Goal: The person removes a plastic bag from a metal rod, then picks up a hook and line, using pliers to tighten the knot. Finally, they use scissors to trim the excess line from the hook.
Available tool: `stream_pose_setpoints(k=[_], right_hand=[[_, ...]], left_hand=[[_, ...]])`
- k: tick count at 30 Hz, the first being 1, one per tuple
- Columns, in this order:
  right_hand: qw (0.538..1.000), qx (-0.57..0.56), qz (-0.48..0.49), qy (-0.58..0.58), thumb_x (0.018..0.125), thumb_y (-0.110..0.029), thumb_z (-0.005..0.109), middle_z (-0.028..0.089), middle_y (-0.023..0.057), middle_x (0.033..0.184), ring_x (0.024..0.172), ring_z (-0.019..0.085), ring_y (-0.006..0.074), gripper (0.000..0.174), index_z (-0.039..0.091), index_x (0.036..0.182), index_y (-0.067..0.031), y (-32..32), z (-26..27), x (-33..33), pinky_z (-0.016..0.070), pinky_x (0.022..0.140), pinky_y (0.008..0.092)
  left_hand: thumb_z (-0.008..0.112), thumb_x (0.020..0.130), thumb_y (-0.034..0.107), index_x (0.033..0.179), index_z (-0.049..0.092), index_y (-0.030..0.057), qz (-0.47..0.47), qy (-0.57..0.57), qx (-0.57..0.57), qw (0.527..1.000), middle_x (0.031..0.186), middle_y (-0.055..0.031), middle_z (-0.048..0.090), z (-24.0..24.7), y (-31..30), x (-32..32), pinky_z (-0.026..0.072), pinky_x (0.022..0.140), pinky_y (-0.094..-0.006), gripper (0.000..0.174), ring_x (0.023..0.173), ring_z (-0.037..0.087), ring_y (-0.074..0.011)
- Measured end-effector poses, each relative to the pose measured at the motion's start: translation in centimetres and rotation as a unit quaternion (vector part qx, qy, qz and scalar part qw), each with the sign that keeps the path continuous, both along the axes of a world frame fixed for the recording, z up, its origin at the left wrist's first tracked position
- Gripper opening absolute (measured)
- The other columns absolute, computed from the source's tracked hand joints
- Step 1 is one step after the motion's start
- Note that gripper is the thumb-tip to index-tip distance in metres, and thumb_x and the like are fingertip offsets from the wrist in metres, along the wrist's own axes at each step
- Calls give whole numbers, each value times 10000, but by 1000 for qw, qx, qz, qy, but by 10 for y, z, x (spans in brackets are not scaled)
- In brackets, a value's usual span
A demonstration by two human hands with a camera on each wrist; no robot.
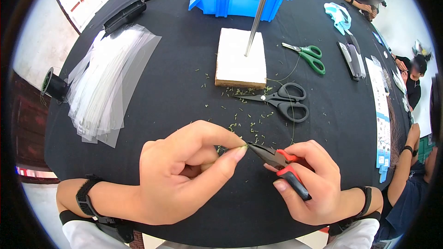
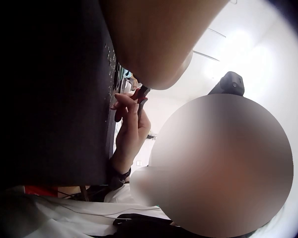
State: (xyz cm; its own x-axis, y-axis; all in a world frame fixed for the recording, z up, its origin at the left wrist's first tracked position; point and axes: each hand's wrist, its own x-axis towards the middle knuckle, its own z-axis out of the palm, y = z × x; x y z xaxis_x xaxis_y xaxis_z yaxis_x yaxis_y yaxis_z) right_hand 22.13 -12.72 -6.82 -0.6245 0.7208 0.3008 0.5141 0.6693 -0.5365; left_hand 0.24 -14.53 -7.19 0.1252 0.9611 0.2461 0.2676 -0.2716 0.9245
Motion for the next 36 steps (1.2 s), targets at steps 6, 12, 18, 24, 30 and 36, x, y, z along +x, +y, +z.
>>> stream_pose_setpoints(k=[6,12,18,24,30,36], right_hand=[[1000,-13,5,22,663,-77,757,535,113,822,636,563,223,214,615,789,23,-1,-3,2,451,511,288],[1000,-3,-3,21,663,-104,769,521,114,788,593,542,205,228,620,775,28,0,-4,4,437,480,279],[1000,-2,10,15,670,-172,784,509,93,729,542,515,177,256,626,713,24,5,0,7,411,442,264],[999,52,5,-5,660,-153,782,516,99,729,547,526,191,242,619,696,22,10,-3,8,415,442,272],[998,67,-3,-5,653,-141,783,530,115,743,562,541,207,240,612,688,23,11,-2,7,426,451,283],[999,43,-9,3,675,-138,774,533,113,742,555,538,193,225,616,694,22,11,-2,7,417,446,271]], left_hand=[[600,845,-7,926,575,-30,-19,27,-26,999,506,36,504,4,-1,0,213,433,-181,88,444,345,24],[562,891,52,919,603,-25,-55,15,-41,998,528,30,525,1,1,-2,253,430,-189,91,450,379,9],[537,918,91,907,637,-21,-79,1,-78,994,568,5,548,2,2,-2,293,430,-191,150,455,417,-11],[519,932,100,879,626,-36,-60,-26,-137,988,544,19,511,1,2,-1,260,413,-183,181,436,376,-10],[474,959,127,868,584,-32,-53,-66,-197,977,552,17,478,5,0,0,259,403,-190,214,431,358,-10],[434,960,145,827,538,-22,-34,-161,-135,977,803,-119,563,-1,2,7,394,451,-193,238,633,511,-76]])
